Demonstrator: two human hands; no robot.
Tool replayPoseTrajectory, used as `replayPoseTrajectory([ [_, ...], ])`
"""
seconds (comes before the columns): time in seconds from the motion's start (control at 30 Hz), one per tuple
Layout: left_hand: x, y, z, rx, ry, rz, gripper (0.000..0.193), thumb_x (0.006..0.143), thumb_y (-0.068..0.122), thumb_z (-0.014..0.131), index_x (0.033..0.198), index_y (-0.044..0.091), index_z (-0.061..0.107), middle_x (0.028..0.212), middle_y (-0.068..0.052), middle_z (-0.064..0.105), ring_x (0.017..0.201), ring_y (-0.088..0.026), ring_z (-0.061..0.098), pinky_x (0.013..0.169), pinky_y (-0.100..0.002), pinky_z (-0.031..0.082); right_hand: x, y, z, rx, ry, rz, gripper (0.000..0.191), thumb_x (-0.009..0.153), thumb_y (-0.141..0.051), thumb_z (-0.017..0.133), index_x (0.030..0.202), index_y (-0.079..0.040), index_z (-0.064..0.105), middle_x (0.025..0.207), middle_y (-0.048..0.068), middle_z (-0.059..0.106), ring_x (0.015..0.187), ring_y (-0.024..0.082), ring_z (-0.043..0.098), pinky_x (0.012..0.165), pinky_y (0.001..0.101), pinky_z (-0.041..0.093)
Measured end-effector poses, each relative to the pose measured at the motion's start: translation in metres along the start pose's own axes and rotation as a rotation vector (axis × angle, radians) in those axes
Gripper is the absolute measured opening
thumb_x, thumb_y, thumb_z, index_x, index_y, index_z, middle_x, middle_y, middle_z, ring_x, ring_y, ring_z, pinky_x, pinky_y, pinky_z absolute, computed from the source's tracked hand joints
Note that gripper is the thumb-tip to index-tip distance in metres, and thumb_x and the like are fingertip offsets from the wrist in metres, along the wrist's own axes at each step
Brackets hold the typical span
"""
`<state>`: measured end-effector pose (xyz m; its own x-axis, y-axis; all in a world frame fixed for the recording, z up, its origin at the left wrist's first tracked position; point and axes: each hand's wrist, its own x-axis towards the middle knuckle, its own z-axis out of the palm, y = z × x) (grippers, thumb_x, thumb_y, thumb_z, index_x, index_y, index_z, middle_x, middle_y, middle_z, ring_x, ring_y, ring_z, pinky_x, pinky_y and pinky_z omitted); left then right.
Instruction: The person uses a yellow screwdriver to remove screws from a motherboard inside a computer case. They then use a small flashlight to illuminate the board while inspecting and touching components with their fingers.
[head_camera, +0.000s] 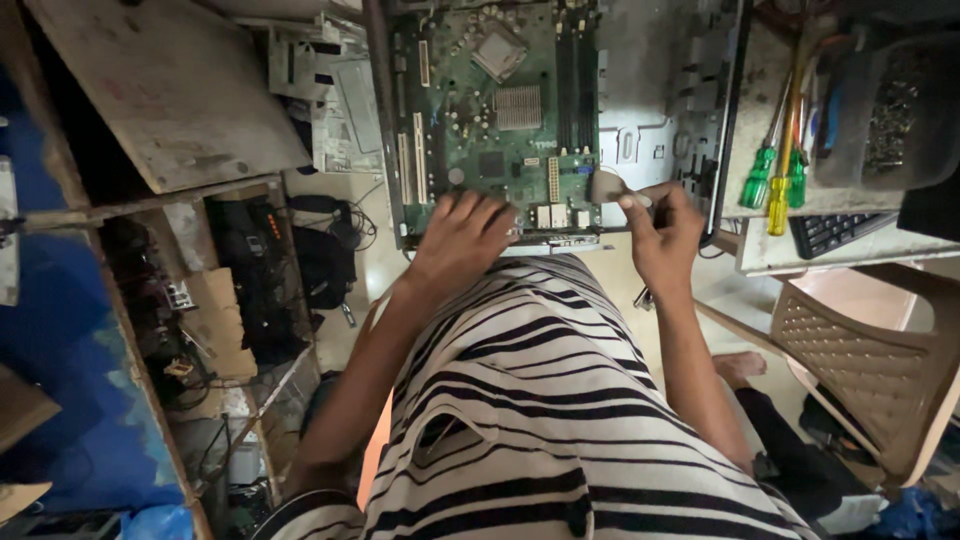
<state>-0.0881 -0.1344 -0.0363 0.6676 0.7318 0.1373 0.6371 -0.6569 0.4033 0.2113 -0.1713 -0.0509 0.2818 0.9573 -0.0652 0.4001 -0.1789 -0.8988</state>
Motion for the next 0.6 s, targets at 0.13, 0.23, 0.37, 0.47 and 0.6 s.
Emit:
replayPoseTrajectory([
  [0.13, -0.002, -0.001, 0.008, -0.053, -0.012, -0.009, 0.034, 0.099, 0.027, 0.067, 0.125, 0.006, 0.065, 0.123, -0.01, 0.065, 0.117, -0.028, 0.061, 0.101, -0.048, 0.044, 0.002, 0.005, -0.005, -0.063, 0.02, 0.033, 0.022, 0.099, -0.013, 0.08, 0.093, -0.001, 0.062, 0.07, -0.004, 0.05, 0.062, 0.003, 0.037, 0.055, 0.0231, 0.028],
  [0.23, 0.01, 0.005, 0.015, -0.1, -0.003, -0.009, 0.036, 0.1, 0.029, 0.067, 0.125, 0.004, 0.064, 0.124, -0.017, 0.065, 0.117, -0.03, 0.061, 0.102, -0.047, 0.045, 0.003, 0.007, -0.013, 0.012, 0.035, 0.011, 0.021, 0.1, -0.013, 0.078, 0.095, -0.002, 0.061, 0.077, -0.005, 0.054, 0.066, 0.002, 0.039, 0.058, 0.0219, 0.03],
  [0.37, 0.017, 0.016, 0.004, -0.181, 0.045, -0.063, 0.034, 0.096, 0.025, 0.07, 0.121, 0.002, 0.063, 0.124, -0.018, 0.066, 0.119, -0.033, 0.062, 0.104, -0.047, 0.047, 0.009, 0.005, -0.021, 0.072, 0.023, 0.044, 0.02, 0.105, -0.014, 0.075, 0.096, -0.003, 0.06, 0.077, -0.005, 0.055, 0.065, 0.002, 0.042, 0.057, 0.0211, 0.031],
  [0.47, 0.019, 0.019, -0.013, -0.196, 0.021, -0.104, 0.037, 0.091, 0.022, 0.072, 0.122, 0.003, 0.065, 0.122, -0.016, 0.066, 0.116, -0.032, 0.063, 0.1, -0.047, 0.047, 0.013, -0.004, -0.022, 0.117, -0.049, 0.078, 0.022, 0.104, -0.015, 0.074, 0.097, -0.004, 0.057, 0.075, -0.004, 0.054, 0.062, 0.002, 0.045, 0.054, 0.0214, 0.034],
  [0.6, 0.024, 0.018, -0.036, -0.24, 0.014, -0.088, 0.036, 0.088, 0.023, 0.074, 0.117, 0.004, 0.064, 0.121, -0.017, 0.066, 0.116, -0.032, 0.063, 0.101, -0.045, 0.047, 0.028, -0.024, -0.023, 0.187, -0.2, 0.325, 0.023, 0.096, -0.022, 0.068, 0.108, -0.003, 0.063, 0.075, -0.003, 0.062, 0.053, 0.003, 0.044, 0.045, 0.0224, 0.031],
])
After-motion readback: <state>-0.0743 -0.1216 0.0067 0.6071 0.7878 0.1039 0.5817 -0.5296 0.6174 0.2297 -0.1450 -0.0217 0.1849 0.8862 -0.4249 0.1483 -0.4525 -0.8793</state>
